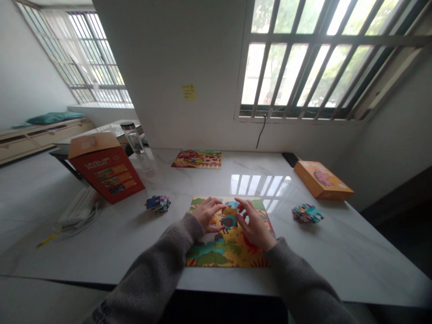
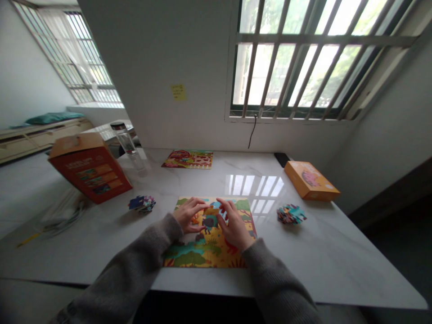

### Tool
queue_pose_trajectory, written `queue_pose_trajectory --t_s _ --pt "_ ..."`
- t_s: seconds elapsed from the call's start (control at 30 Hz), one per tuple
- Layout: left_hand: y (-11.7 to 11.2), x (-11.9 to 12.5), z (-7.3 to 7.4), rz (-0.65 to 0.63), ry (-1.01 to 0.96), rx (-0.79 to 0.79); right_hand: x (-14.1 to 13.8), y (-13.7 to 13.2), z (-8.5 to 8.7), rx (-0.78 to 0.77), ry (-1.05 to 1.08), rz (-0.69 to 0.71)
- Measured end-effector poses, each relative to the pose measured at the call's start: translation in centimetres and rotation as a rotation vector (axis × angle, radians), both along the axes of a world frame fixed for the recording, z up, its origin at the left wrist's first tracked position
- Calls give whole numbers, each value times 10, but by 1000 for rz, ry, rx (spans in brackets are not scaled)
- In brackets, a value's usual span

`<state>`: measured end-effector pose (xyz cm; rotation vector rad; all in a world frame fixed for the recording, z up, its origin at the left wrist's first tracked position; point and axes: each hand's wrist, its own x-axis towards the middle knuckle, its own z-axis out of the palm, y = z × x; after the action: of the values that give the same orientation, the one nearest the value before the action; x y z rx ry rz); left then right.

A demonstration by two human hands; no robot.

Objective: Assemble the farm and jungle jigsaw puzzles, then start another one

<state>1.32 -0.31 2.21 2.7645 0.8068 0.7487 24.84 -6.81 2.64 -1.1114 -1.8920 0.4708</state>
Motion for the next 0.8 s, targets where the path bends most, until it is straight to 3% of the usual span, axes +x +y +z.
queue_pose_trajectory --t_s 0.23,0.37,0.53,0.8 --pt "8 -8 -4 35 -21 -42 3 -1 3 179 -217 132" --pt "7 -17 1 54 -38 -139 8 3 0 219 -255 75" --pt "13 -43 5 135 -131 -288 9 4 -2 169 -264 81" --pt "6 -57 -3 205 -85 -200 -5 -9 14 79 -344 182"
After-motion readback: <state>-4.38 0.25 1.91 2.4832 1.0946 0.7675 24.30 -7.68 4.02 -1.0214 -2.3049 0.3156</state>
